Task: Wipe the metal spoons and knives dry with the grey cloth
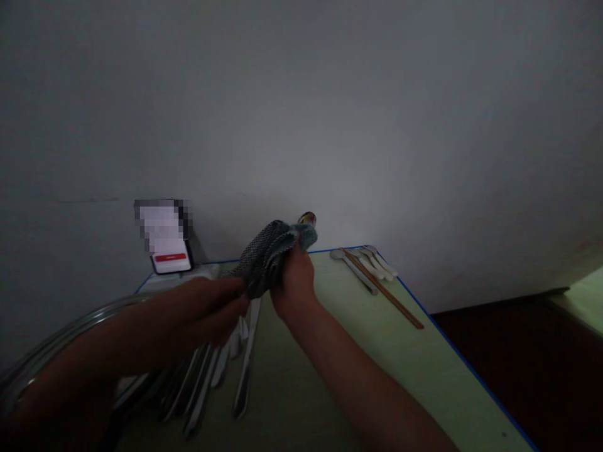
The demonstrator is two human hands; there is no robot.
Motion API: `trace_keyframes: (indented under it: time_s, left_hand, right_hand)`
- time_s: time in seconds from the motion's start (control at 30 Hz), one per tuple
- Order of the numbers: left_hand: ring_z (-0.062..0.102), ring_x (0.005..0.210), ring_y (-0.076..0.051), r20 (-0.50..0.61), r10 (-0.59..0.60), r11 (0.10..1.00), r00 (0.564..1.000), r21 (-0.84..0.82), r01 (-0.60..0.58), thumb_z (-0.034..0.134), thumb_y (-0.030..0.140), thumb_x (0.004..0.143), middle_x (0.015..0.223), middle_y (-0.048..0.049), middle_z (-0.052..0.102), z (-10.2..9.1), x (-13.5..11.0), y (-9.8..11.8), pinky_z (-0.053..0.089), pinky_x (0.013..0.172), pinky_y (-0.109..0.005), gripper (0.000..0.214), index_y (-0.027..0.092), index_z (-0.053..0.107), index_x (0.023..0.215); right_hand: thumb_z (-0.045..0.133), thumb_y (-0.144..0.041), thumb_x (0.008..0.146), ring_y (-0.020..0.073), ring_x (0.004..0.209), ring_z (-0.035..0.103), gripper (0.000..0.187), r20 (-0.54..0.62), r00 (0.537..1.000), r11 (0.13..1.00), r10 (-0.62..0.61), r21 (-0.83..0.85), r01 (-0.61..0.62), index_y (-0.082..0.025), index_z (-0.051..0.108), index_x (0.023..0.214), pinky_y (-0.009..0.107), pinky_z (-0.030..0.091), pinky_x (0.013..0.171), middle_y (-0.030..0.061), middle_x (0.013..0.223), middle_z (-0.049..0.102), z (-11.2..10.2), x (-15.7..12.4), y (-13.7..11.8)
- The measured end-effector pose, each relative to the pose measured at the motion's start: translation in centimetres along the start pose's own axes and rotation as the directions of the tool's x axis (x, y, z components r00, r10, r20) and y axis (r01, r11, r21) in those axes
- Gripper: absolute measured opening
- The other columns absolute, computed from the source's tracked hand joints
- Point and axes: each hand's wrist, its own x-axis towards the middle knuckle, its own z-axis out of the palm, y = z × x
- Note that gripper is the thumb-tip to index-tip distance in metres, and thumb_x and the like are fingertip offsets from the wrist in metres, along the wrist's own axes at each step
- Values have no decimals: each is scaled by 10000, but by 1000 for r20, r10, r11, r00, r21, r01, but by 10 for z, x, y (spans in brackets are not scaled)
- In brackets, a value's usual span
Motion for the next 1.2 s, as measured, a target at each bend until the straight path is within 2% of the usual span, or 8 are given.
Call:
trace_keyframes:
  time_s: [0.2, 0.33, 0.5, 0.63, 0.73, 0.87, 1.0, 1.2]
  left_hand:
    - [453, 476, -85, 12, 68, 997, 998, 34, -69, 354, 316, 877, 546, 54, 473, 2, -1, 2, 267, 459, -217, 266, 189, 483, 683]
    - [474, 469, -87, 104, 7, 999, 995, 43, -11, 385, 316, 846, 548, 45, 503, 1, -6, 5, 270, 436, -207, 271, 179, 515, 652]
    - [493, 464, -99, 201, -48, 997, 978, -53, 60, 377, 347, 845, 528, 41, 518, -1, -8, 4, 285, 413, -196, 295, 175, 576, 712]
    - [447, 454, -97, 30, -122, 983, 992, -137, 125, 331, 437, 869, 502, 42, 464, -4, 1, -3, 296, 425, -196, 412, 169, 570, 669]
    - [402, 438, -95, -157, -190, 968, 969, -197, 158, 334, 497, 862, 490, 44, 426, -5, 7, -13, 283, 415, -197, 456, 170, 571, 648]
    - [325, 414, -83, -301, -252, 948, 920, -266, 172, 359, 525, 849, 472, 54, 353, -9, 7, -25, 246, 387, -195, 475, 171, 511, 572]
    - [263, 401, -74, -251, -281, 946, 926, -232, 224, 353, 603, 819, 457, 61, 273, -14, -3, -29, 204, 373, -200, 537, 176, 429, 502]
    - [298, 453, -75, -162, -278, 958, 947, -126, 259, 374, 547, 838, 496, 53, 307, -22, -21, -25, 244, 417, -179, 488, 162, 493, 563]
  right_hand:
    - [526, -429, 775, 153, 625, 576, 239, 15, 999, 999, -39, -37, 39, -202, 595, 751, 296, 496, 669, -12, 584, 606, 2, 1, -10]
    - [534, -437, 751, 160, 660, 580, 229, 54, 995, 991, -85, -95, 90, -216, 594, 758, 301, 487, 658, -10, 601, 616, -3, 10, -16]
    - [590, -327, 704, 128, 617, 554, 131, -21, 990, 986, -141, -92, 139, -204, 550, 687, 278, 477, 646, -42, 588, 591, -10, 20, -24]
    - [639, -254, 656, 107, 635, 564, 122, -10, 971, 966, -239, -108, 237, -203, 539, 705, 258, 470, 683, -63, 605, 590, -9, 23, -29]
    - [661, -231, 634, 103, 633, 568, 147, 50, 960, 954, -275, -109, 279, -205, 559, 735, 265, 475, 694, -63, 655, 620, -7, 23, -32]
    - [709, -247, 593, 147, 699, 604, 155, 308, 945, 938, -112, -282, 204, -177, 597, 675, 294, 492, 690, -25, 648, 643, -7, 19, -50]
    - [726, -235, 610, 150, 690, 616, 161, 497, 867, 831, 22, -491, 260, -149, 649, 724, 304, 497, 693, 0, 668, 663, -12, 12, -80]
    - [697, -214, 649, 121, 607, 603, 133, 525, 849, 551, 55, -725, 412, -136, 683, 757, 264, 485, 619, 10, 686, 689, -19, 7, -98]
